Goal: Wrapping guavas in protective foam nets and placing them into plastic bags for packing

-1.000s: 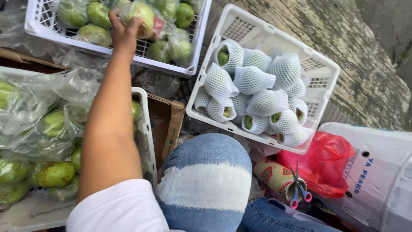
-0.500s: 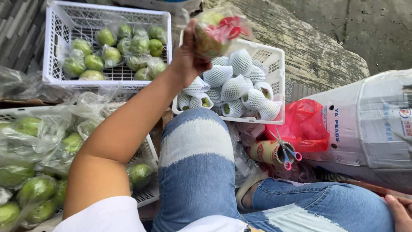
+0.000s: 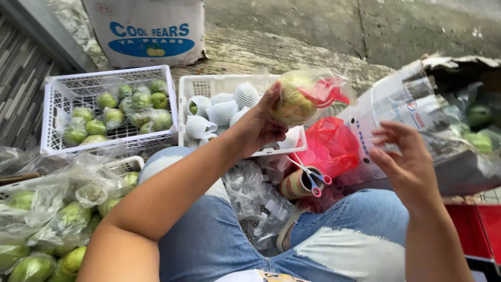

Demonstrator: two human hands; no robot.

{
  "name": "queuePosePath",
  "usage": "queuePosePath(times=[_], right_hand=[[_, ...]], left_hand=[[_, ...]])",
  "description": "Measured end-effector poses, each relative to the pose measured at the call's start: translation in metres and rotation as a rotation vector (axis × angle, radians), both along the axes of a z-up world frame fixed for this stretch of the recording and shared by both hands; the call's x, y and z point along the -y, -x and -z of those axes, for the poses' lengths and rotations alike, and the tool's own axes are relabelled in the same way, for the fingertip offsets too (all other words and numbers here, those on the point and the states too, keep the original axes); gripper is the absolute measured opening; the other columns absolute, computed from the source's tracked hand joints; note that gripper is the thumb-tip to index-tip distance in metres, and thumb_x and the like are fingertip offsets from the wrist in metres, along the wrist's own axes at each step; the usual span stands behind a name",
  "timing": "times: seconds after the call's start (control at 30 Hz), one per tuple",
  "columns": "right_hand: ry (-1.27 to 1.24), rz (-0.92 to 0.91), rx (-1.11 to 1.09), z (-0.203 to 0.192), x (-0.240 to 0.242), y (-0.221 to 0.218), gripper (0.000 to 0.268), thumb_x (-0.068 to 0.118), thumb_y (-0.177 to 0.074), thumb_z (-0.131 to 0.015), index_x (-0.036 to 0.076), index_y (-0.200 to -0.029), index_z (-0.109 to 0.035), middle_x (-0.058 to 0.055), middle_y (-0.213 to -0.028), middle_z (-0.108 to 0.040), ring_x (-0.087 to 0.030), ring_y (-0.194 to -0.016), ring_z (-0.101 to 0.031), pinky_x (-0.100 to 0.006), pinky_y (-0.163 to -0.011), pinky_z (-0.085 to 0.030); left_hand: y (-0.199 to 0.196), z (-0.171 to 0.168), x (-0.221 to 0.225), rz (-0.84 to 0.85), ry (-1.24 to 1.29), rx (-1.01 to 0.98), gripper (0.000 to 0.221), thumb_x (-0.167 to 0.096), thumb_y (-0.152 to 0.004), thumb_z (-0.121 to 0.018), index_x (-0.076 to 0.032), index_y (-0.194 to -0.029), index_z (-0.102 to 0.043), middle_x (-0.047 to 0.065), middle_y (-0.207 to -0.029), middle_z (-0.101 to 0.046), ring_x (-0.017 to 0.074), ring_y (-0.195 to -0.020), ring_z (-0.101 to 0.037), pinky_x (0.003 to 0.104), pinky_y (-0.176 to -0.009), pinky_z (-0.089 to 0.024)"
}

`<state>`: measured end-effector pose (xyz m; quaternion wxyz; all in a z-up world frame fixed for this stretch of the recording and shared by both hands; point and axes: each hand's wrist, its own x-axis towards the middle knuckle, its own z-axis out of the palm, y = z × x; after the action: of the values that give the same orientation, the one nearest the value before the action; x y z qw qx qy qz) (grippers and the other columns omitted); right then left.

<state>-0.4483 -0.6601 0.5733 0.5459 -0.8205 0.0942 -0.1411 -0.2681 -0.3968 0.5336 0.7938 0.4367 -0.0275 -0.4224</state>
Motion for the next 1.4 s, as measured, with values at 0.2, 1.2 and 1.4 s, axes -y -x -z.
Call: queuePosePath(times=[0.2, 1.2, 1.4], right_hand=[[-0.171, -0.126, 0.124, 0.033, -0.020, -0.049, 0.054, 0.033, -0.093, -0.070, 0.011, -0.136, -0.047, -0.016, -0.143, -0.048, -0.018, -0.131, -0.046, -0.035, -0.106, -0.044], [0.547, -0.361, 0.132, 0.092, -0.039, -0.050, 0.045, 0.022, -0.108, -0.066, 0.007, -0.070, -0.046, -0.012, -0.057, -0.046, -0.040, -0.057, -0.055, -0.038, -0.051, -0.044], [0.917, -0.395, 0.455, 0.073, -0.079, -0.040, 0.038, 0.022, -0.108, -0.068, 0.011, -0.076, -0.050, -0.003, -0.067, -0.052, -0.024, -0.055, -0.049, -0.038, -0.049, -0.037]], left_hand=[[0.044, 0.062, 0.054, 0.160, -0.057, -0.157, 0.082, -0.082, -0.072, -0.059, -0.007, -0.104, -0.065, 0.009, -0.077, -0.063, 0.0182, -0.064, -0.060, 0.029, -0.058, -0.055], [0.038, 0.082, 0.049, -0.197, -0.326, 1.326, 0.029, -0.032, -0.100, -0.066, -0.021, -0.075, -0.059, 0.003, -0.063, -0.055, 0.0329, -0.068, -0.064, 0.037, -0.067, -0.052], [0.012, 0.076, 0.046, -0.449, -0.506, 1.330, 0.027, -0.032, -0.105, -0.056, -0.016, -0.088, -0.069, -0.003, -0.065, -0.060, 0.0138, -0.058, -0.054, 0.033, -0.052, -0.038]])
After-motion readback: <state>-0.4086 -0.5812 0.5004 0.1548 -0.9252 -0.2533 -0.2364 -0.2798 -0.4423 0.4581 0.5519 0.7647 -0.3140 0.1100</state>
